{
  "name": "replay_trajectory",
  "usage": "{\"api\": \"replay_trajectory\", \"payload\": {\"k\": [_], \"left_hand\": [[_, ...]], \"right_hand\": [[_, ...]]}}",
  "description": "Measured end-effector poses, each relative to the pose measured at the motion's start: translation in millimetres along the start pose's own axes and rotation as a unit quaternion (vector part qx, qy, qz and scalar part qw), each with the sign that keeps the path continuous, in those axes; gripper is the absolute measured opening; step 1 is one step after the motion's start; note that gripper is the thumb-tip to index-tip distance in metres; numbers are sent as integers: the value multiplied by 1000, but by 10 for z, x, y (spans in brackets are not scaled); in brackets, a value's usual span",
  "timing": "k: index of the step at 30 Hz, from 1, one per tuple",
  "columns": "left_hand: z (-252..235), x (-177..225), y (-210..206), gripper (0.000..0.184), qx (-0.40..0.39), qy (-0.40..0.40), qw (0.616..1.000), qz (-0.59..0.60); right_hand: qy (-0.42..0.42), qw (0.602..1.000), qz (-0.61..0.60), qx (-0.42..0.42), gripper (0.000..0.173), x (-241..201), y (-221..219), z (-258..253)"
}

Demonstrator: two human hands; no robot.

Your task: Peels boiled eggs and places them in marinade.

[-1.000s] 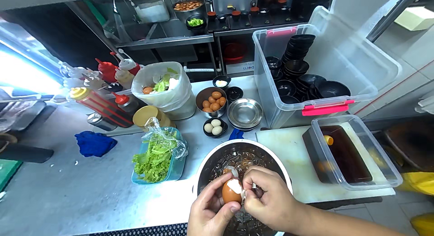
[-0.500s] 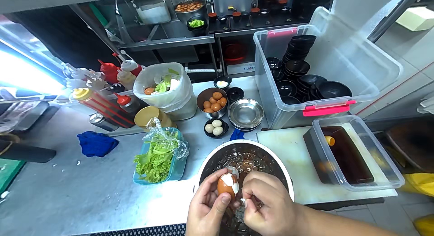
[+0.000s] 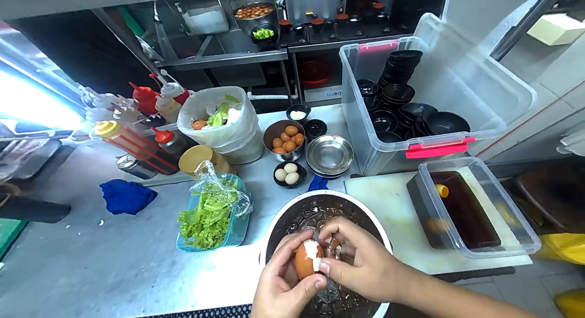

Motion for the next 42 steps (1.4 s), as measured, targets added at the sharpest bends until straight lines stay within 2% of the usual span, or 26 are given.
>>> {"api": "replay_trajectory", "payload": {"k": [2,7,13,18,22,32,35,38,40,42], "left_hand": [[-1,-6,-10,64,-6,0,1000,-4],[-1,7,-18,64,-15,2,1000,-6],[0,-5,-11,65,-13,4,1000,-8],[-5,-14,-16,64,-12,5,1000,-3],[-6,-5,-20,64,-5,9,1000,-1],[9,9,-29,63,-14,24,999,43],[-1,23,-47,59,-25,17,998,63],[3,27,-37,58,-16,19,998,58],[3,27,-19,60,-5,15,999,29],[-5,31,-13,60,6,5,1000,9]], "right_hand": [[22,1000,3,-7,36,-14,-18,0],[77,996,29,19,19,-50,1,16],[123,976,159,79,15,-112,-18,52],[138,954,240,116,12,-143,-62,83],[135,951,247,129,8,-151,-59,76],[93,977,166,99,10,-68,-6,47],[5,996,18,92,10,5,21,29],[-64,981,-144,110,11,60,72,19],[-74,974,-181,110,10,96,95,17],[-90,982,-146,82,10,95,85,20]]}}
Point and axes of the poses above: each hand's wrist, its own z-axis away from the middle knuckle, its own y-axis out of the back of the hand, x = y × z, the point moved 6 cm from there along -z, towards the middle knuckle, and after that the axes turned 15 degrees about -x, right-handed, at the moved point
